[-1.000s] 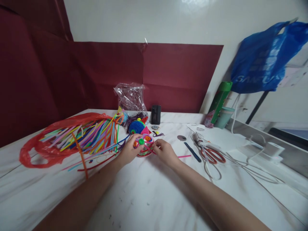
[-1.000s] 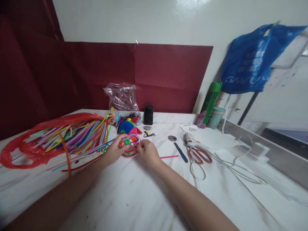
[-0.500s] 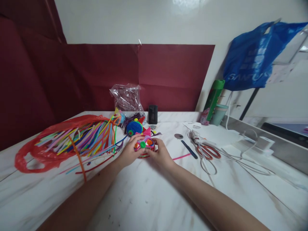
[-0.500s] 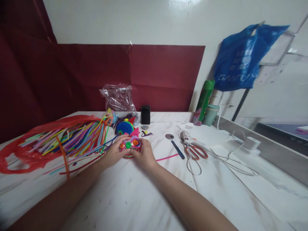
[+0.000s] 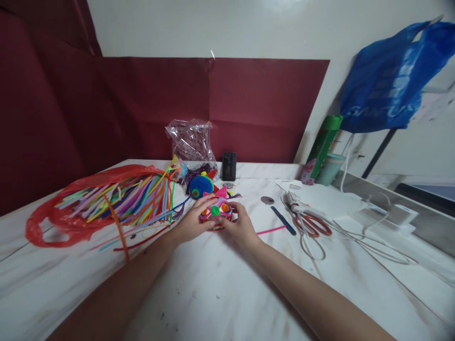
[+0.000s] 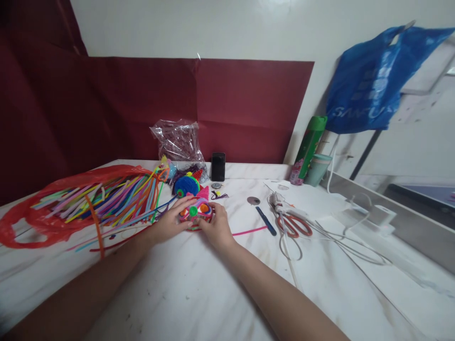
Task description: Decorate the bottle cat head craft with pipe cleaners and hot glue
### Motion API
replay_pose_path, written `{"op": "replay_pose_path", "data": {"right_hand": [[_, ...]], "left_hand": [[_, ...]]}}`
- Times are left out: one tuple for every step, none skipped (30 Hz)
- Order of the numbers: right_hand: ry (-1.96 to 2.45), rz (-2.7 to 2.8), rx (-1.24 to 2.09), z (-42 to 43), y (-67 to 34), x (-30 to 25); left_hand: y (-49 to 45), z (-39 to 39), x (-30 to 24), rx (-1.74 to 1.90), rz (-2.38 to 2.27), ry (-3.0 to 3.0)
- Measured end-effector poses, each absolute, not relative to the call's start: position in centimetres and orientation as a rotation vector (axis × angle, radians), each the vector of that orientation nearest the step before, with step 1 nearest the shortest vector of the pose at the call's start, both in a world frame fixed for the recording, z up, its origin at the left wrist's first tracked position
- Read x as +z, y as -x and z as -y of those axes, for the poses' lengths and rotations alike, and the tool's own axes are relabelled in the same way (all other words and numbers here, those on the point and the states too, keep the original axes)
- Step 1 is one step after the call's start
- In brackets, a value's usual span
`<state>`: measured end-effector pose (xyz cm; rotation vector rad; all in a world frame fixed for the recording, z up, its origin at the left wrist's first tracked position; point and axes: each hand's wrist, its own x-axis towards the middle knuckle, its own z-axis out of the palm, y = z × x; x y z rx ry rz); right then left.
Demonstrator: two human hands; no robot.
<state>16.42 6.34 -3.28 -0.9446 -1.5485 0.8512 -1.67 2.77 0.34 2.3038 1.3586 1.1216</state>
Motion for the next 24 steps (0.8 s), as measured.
{"op": "replay_pose_path", "data": {"right_hand": [[0.943,1.553,0.849,-6.25,-16.42,-3.28],[0.942,1.558,0.84,-6.16,-16.41,-3.28],[0.941,1.561,0.827,-6.07,-16.41,-3.29],[0.941,1.565,0.812,-5.99,-16.42,-3.31],[0.94,1.568,0.799,-5.93,-16.42,-3.32],[0.939,1.569,0.788,-5.9,-16.43,-3.35],[0.936,1.566,0.78,-5.9,-16.44,-3.38],[0.933,1.565,0.78,-5.93,-16.45,-3.41],[0.93,1.563,0.784,-5.98,-16.46,-3.46],[0.929,1.562,0.792,-6.05,-16.47,-3.51],[0.928,1.558,0.8,-6.13,-16.48,-3.55],[0.927,1.555,0.808,-6.2,-16.49,-3.59],[0.927,1.554,0.816,-6.25,-16.49,-3.61],[0.929,1.553,0.82,-6.29,-16.49,-3.62],[0.932,1.551,0.821,-6.3,-16.49,-3.61],[0.933,1.553,0.823,-6.29,-16.48,-3.59],[0.934,1.556,0.825,-6.26,-16.48,-3.56],[0.936,1.561,0.829,-6.22,-16.48,-3.53],[0.937,1.565,0.835,-6.18,-16.49,-3.51],[0.937,1.568,0.84,-6.15,-16.49,-3.51],[0.937,1.569,0.842,-6.13,-16.5,-3.52],[0.939,1.568,0.843,-6.13,-16.52,-3.55],[0.94,1.566,0.841,-6.15,-16.53,-3.6],[0.937,1.565,0.837,-6.17,-16.53,-3.65]], "left_hand": [[1.71,-2.75,0.38,1.117,-1.363,-2.306],[1.76,-2.75,0.42,1.11,-1.365,-2.309],[1.82,-2.75,0.45,1.104,-1.366,-2.313],[1.9,-2.76,0.48,1.099,-1.365,-2.318],[1.97,-2.78,0.49,1.095,-1.365,-2.32],[2.04,-2.82,0.48,1.09,-1.364,-2.322],[2.09,-2.85,0.46,1.088,-1.362,-2.321],[2.13,-2.9,0.42,1.088,-1.362,-2.318],[2.16,-2.94,0.37,1.09,-1.362,-2.313],[2.16,-2.99,0.32,1.091,-1.36,-2.307],[2.15,-3.03,0.27,1.094,-1.356,-2.3],[2.12,-3.07,0.24,1.095,-1.351,-2.293],[2.09,-3.1,0.23,1.095,-1.346,-2.285],[2.06,-3.13,0.24,1.091,-1.341,-2.278],[2.03,-3.14,0.26,1.089,-1.338,-2.269],[2.0,-3.15,0.29,1.089,-1.336,-2.26],[1.97,-3.16,0.34,1.09,-1.333,-2.252],[1.93,-3.15,0.38,1.092,-1.331,-2.246],[1.88,-3.13,0.42,1.098,-1.329,-2.239],[1.83,-3.11,0.45,1.103,-1.326,-2.232],[1.77,-3.08,0.46,1.108,-1.322,-2.226],[1.71,-3.05,0.46,1.118,-1.318,-2.22],[1.65,-3.03,0.44,1.132,-1.314,-2.212],[1.59,-3.01,0.4,1.148,-1.31,-2.204]]}}
